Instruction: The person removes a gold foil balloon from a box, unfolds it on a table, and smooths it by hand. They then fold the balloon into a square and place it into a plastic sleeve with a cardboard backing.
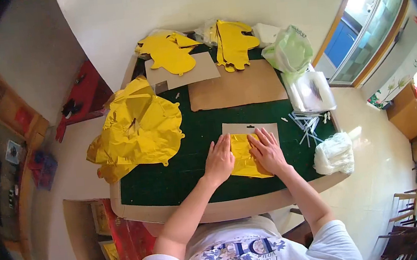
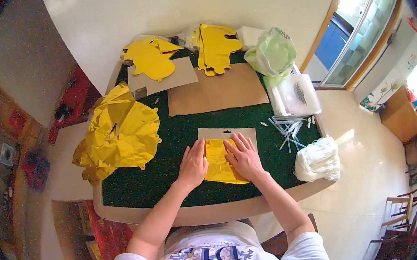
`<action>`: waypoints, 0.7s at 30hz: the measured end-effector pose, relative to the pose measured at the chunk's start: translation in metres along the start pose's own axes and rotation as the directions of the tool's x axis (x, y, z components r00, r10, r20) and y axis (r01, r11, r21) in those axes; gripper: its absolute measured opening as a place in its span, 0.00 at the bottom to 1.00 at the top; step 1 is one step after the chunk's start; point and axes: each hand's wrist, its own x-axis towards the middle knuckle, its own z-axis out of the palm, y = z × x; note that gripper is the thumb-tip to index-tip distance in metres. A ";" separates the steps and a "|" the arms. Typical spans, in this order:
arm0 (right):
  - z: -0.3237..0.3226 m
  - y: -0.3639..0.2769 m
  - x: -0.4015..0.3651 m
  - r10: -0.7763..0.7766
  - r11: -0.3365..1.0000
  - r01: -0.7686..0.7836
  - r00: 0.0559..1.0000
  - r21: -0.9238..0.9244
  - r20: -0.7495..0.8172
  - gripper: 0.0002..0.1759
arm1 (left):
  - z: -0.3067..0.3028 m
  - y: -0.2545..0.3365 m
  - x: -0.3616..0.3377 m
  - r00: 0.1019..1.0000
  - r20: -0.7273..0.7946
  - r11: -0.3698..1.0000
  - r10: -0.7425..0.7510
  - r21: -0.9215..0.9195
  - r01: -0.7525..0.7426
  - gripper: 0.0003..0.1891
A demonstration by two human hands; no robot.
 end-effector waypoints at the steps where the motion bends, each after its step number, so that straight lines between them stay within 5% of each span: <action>1: -0.003 -0.003 0.001 0.014 1.000 -0.014 1.000 0.020 -0.010 0.23 | 0.000 0.001 0.000 1.000 -0.007 1.000 0.000 0.000 0.000 0.30; 6: 0.000 0.000 0.000 0.020 0.997 -0.016 0.999 0.076 -0.043 0.23 | -0.006 -0.002 -0.001 0.999 0.019 0.999 -0.029 -0.018 0.029 0.25; 9: 0.000 -0.001 0.000 0.016 0.998 -0.013 0.999 0.062 -0.040 0.23 | -0.021 0.009 -0.018 0.998 0.005 0.995 0.064 -0.077 -0.063 0.23; 13: 0.002 0.000 -0.001 0.018 0.998 -0.016 0.999 0.064 -0.038 0.24 | -0.029 0.040 -0.037 0.911 0.070 0.911 0.407 0.043 -0.410 0.26; 21: 0.003 0.002 0.000 0.016 0.997 -0.013 0.999 0.077 -0.037 0.23 | 0.007 0.047 -0.022 0.848 -0.046 0.840 0.528 0.172 -0.514 0.10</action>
